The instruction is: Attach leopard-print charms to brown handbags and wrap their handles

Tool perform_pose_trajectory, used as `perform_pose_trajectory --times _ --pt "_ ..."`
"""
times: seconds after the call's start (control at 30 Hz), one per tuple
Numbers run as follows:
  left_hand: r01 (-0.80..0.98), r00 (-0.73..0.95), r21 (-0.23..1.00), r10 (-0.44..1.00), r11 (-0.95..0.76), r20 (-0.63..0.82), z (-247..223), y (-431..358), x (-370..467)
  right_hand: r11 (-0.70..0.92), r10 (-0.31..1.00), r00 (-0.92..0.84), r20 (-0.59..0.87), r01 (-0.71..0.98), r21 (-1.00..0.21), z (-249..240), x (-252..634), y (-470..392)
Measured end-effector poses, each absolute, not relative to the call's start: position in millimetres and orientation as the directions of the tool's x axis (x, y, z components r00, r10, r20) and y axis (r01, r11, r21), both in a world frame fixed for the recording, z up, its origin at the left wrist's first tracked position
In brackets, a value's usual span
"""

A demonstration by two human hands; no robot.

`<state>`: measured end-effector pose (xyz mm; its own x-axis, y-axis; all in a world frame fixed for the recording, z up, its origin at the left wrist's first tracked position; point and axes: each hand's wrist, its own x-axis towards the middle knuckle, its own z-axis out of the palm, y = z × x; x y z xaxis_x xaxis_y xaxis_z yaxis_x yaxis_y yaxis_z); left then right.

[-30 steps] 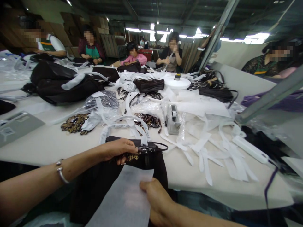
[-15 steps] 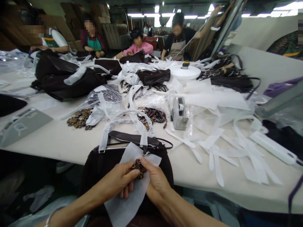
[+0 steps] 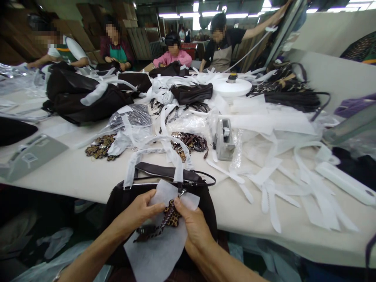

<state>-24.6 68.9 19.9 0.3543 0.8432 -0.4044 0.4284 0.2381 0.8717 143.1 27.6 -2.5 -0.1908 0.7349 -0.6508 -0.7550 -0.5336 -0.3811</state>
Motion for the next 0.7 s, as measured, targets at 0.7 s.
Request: perform_pose_trajectory --times 0.7 --pt "0.887 0.462 0.158 0.850 -0.434 -0.255 4.1 9.7 34.6 -0.444 0.791 -0.071 -0.607 -0.750 -0.490 3.5 135.6 19.9"
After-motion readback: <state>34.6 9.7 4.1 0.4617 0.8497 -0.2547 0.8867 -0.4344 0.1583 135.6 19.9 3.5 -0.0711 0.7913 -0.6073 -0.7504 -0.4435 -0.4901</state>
